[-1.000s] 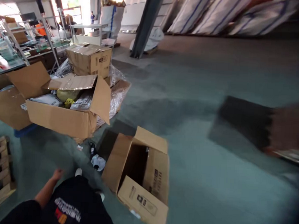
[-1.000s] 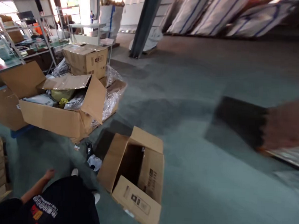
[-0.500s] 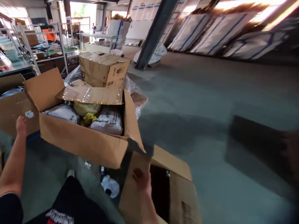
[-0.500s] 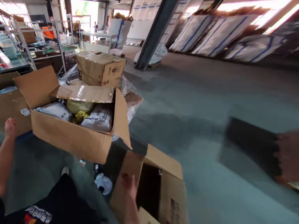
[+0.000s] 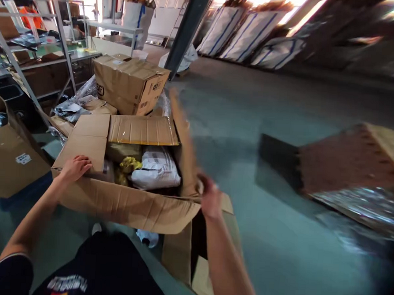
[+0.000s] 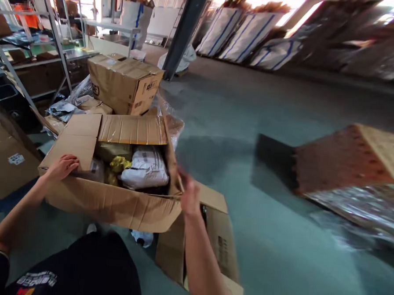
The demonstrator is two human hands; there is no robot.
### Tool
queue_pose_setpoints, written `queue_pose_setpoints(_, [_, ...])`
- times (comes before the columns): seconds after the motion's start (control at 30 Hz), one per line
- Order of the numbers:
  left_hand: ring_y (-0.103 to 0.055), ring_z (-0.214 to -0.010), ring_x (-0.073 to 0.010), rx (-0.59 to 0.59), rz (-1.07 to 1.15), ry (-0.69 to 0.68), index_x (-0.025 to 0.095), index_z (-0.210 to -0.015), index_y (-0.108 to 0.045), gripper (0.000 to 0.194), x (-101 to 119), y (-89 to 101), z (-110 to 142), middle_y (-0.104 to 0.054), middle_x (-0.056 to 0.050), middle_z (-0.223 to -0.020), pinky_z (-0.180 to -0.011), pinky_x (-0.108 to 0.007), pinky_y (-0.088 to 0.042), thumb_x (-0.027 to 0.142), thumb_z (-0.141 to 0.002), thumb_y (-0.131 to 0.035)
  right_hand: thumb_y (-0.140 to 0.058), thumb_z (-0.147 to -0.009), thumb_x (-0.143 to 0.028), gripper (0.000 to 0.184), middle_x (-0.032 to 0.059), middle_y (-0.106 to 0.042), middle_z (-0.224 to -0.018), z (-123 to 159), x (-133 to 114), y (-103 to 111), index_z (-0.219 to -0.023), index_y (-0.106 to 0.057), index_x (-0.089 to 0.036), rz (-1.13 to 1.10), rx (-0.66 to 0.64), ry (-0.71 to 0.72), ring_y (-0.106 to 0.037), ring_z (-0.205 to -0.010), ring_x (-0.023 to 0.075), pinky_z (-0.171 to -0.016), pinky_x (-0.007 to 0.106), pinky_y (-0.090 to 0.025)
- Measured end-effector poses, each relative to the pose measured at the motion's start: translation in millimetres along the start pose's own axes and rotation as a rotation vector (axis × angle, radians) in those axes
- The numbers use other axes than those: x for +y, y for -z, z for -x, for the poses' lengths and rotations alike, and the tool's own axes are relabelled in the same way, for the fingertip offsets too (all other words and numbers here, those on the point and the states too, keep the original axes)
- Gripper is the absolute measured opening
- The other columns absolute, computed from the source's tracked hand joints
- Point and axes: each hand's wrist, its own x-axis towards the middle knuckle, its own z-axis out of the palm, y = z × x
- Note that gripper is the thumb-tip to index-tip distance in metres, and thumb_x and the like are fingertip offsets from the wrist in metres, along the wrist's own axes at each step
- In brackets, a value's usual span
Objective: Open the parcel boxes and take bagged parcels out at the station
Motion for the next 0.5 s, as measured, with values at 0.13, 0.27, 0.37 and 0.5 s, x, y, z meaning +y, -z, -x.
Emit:
queue_pose_setpoints(0.13, [-0.057, -0.141, -0.0300, -0.070, -0.290, -0.098, 0.023, -0.134, -0.072, 0.054, -10, 18.9, 24, -0.068, -0.010, -0.145, -0.122, -0.053, -0.041, 0.051, -0.105, -0.036, -0.044, -0.101, -0.044, 0.044, 0.0089, -0.068, -0.141, -7, -18, -20, -0.126, -0.076, -0.026, 0.191, -0.569, 0.220, -0.059, -0.138, 0.0322, -0.117, 0.056, -0.049])
queue_pose_setpoints(0.27, [-0.056, -0.143, -0.0284, -0.042, -0.590, -0.171, 0.029, -0.149, -0.060, 0.052, -53, 71.9, 70, -0.060, -0.007, -0.154, -0.125, -0.052, -0.036, 0.031, -0.102, -0.038, -0.035, -0.100, -0.024, 0.053, 0.0080, -0.069, -0.141, -18, 28, 48, -0.142, -0.067, -0.024, 0.480, -0.666, 0.372, -0.064, -0.133, 0.0286, -0.114, 0.055, -0.052])
queue_pose_setpoints(0.37, [-0.052, -0.147, -0.0263, -0.134, -0.709, -0.222, 0.026, -0.159, -0.048, 0.064, -82, 90.8, 95, -0.049, -0.008, -0.163, -0.123, -0.047, -0.040, 0.018, -0.096, -0.038, -0.046, -0.087, -0.014, 0.072, 0.0049, -0.060, -0.152, -8, 69, 96, -0.157, -0.051, -0.031, 0.621, -0.630, 0.567, -0.061, -0.137, 0.0296, -0.114, 0.055, -0.051])
queue_pose_setpoints(0.5, [-0.035, -0.158, -0.0329, -0.208, -0.743, -0.264, 0.023, -0.158, -0.049, 0.071, -97, 79.8, 99, -0.044, -0.012, -0.167, -0.130, -0.052, -0.028, 0.030, -0.088, -0.061, -0.057, -0.084, -0.019, 0.098, 0.0049, -0.037, -0.169, 20, 92, 88, -0.170, -0.012, -0.033, 0.646, -0.561, 0.764, -0.049, -0.148, 0.0311, -0.121, 0.054, -0.044])
